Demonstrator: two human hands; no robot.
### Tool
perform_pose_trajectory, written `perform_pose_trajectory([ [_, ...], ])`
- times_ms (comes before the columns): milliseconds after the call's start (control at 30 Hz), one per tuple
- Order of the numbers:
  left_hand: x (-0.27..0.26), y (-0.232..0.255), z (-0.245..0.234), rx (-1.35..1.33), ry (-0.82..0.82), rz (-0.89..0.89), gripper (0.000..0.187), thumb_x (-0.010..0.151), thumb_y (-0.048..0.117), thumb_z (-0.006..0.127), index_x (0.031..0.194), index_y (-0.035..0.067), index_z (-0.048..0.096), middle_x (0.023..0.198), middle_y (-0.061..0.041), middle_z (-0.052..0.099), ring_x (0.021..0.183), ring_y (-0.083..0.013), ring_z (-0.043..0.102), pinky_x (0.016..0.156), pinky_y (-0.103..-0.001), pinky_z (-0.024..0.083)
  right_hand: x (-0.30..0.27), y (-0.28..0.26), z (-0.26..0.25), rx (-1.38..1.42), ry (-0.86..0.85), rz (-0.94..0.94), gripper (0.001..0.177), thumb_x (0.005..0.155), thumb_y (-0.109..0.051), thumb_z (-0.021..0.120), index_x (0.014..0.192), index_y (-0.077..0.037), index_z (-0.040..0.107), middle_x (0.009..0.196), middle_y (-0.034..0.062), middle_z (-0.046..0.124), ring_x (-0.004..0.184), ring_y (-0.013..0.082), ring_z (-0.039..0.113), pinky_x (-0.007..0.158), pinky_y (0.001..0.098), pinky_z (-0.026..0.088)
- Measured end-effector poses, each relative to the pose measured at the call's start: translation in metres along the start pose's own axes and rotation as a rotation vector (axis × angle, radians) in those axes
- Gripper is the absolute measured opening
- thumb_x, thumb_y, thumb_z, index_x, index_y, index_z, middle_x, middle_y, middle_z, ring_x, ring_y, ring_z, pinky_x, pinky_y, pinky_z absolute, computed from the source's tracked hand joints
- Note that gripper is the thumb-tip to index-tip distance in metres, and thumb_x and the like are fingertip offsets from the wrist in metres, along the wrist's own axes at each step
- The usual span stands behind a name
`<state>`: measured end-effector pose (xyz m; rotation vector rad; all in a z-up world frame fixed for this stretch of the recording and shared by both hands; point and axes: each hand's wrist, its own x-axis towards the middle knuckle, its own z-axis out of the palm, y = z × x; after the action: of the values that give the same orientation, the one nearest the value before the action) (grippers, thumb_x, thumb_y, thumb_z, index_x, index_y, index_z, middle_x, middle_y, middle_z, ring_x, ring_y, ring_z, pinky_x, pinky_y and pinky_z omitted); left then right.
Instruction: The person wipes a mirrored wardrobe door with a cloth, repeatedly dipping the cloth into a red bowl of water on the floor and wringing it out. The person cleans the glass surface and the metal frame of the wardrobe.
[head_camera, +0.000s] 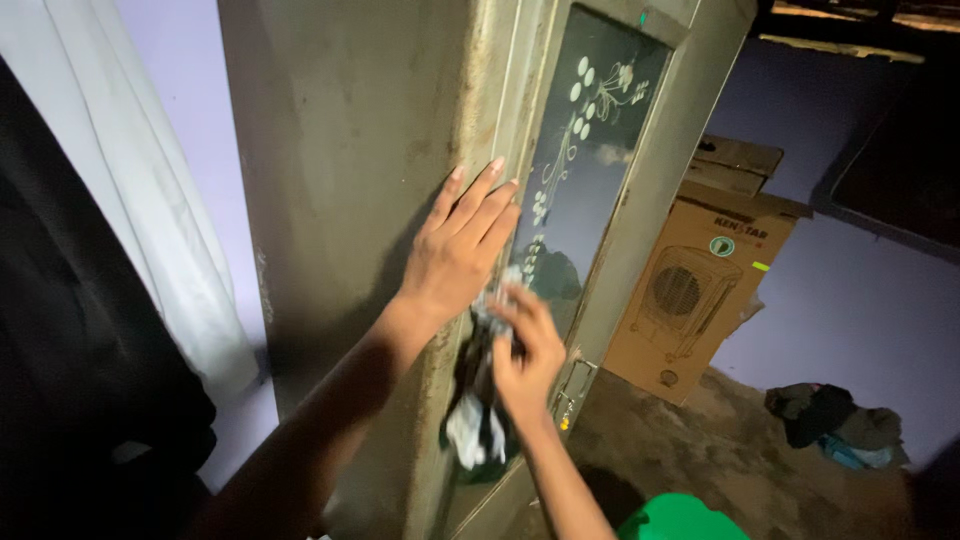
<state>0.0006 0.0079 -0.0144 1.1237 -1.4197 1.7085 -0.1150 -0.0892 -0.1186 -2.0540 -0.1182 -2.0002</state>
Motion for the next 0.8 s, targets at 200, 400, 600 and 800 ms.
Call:
perform_pose_trajectory([
  [200, -0.001, -0.001, 0.0, -0.054, 0.028, -0.017, 0.024, 0.097, 0.006, 0.059, 0.119, 0.002, 0.067, 0.136, -0.01, 0.064, 0.146, -0.0278, 0.046, 0.127, -0.05, 0.028, -0.069, 0.024, 0.001, 0.089, 0.058, 0.297, 0.011, 0.083, 0.0, 0.069, 0.091, -0.001, 0.077, 0.115, 0.0126, 0.076, 0.107, 0.0228, 0.071, 0.097, 0.0355, 0.054],
  [400, -0.002, -0.001, 0.0, -0.092, 0.038, -0.03, 0.024, 0.095, 0.004, 0.06, 0.118, 0.002, 0.067, 0.134, -0.01, 0.065, 0.145, -0.0282, 0.047, 0.126, -0.051, 0.03, -0.006, 0.018, 0.014, 0.379, 0.283, 0.354, 0.02, 0.086, -0.003, 0.076, 0.104, -0.003, 0.067, 0.12, 0.0077, 0.071, 0.108, 0.0145, 0.067, 0.095, 0.0276, 0.055],
  [600, -0.002, -0.003, 0.001, -0.11, 0.062, -0.024, 0.022, 0.096, 0.004, 0.061, 0.117, 0.0, 0.067, 0.131, -0.011, 0.066, 0.143, -0.029, 0.05, 0.126, -0.051, 0.032, 0.016, -0.002, 0.02, 0.114, 0.199, 0.393, 0.017, 0.092, -0.005, 0.072, 0.108, -0.003, 0.078, 0.126, 0.0053, 0.071, 0.097, 0.0078, 0.067, 0.083, 0.0221, 0.055],
  [800, -0.003, -0.004, 0.001, -0.117, 0.065, -0.024, 0.021, 0.096, 0.004, 0.061, 0.115, 0.0, 0.068, 0.129, -0.011, 0.066, 0.143, -0.0288, 0.051, 0.126, -0.051, 0.032, 0.006, -0.008, 0.029, 0.084, 0.219, 0.443, 0.021, 0.086, -0.008, 0.08, 0.106, -0.004, 0.079, 0.124, 0.0063, 0.07, 0.089, 0.0084, 0.064, 0.075, 0.0234, 0.054],
])
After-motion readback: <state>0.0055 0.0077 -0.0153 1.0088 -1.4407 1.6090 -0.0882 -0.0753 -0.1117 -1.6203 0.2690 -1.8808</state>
